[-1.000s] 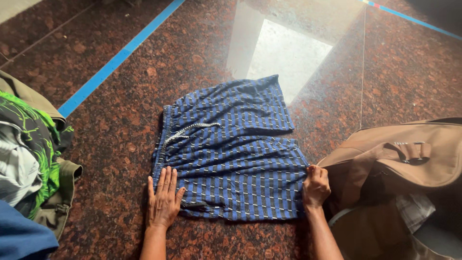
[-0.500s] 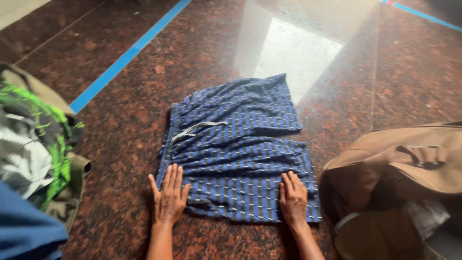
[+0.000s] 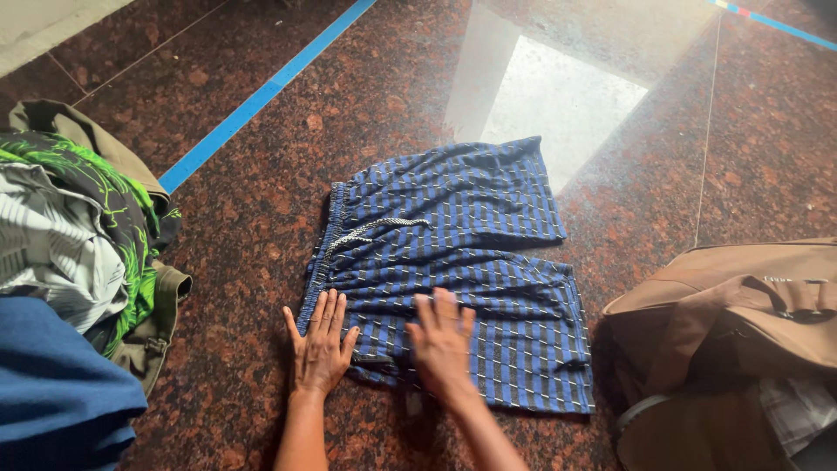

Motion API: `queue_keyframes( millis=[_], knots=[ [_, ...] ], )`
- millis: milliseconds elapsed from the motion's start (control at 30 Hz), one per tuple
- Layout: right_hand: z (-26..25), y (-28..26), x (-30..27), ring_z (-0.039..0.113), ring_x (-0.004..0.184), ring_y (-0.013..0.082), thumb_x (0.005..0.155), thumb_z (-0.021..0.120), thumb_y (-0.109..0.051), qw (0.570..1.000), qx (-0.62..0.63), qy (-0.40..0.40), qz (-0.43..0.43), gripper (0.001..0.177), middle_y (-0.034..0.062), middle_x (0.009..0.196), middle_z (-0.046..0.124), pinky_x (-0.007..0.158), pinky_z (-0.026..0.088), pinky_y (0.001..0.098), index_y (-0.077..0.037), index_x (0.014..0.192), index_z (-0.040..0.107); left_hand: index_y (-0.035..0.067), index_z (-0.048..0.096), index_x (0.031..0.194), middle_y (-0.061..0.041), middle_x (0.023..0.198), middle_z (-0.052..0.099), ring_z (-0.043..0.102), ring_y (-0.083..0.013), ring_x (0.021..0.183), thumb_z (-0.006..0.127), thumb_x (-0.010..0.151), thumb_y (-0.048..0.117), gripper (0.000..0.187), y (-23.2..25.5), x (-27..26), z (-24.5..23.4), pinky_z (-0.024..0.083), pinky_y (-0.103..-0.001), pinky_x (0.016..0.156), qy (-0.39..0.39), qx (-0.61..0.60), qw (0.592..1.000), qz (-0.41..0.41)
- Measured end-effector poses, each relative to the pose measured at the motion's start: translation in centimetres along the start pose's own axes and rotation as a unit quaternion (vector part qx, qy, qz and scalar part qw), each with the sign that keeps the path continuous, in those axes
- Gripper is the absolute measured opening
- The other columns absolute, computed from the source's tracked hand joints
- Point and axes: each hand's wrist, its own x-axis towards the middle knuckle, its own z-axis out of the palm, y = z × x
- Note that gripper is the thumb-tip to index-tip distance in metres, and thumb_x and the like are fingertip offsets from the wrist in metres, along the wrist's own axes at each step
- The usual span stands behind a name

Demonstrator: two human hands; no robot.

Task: The person picks up a pair of patterned shorts from a pile of laundry, spreads them out on the floor, and folds them into a small rectangle before placing them inside a brown bag.

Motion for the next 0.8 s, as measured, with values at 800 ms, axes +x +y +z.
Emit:
queue_keyframes(
  millis=[800],
  knots=[
    [0.0, 12.5, 0.3, 0.014, 0.157, 0.0345, 0.105, 0.032, -0.052, 0.991, -0.103, 0.037, 0.082, 0.061, 0.0198, 0.168, 0.017, 0.12, 0.001, 0.0662, -0.025, 0.161, 0.031, 0.025, 0.03, 0.157, -0.007, 0.167, 0.023, 0.017, -0.0192, 0.154, 0.039, 0.098, 0.049, 0.064, -0.1, 0.1, -0.1, -0.001, -0.069, 0.121, 0.028, -0.021, 0.999, -0.006]
  ],
)
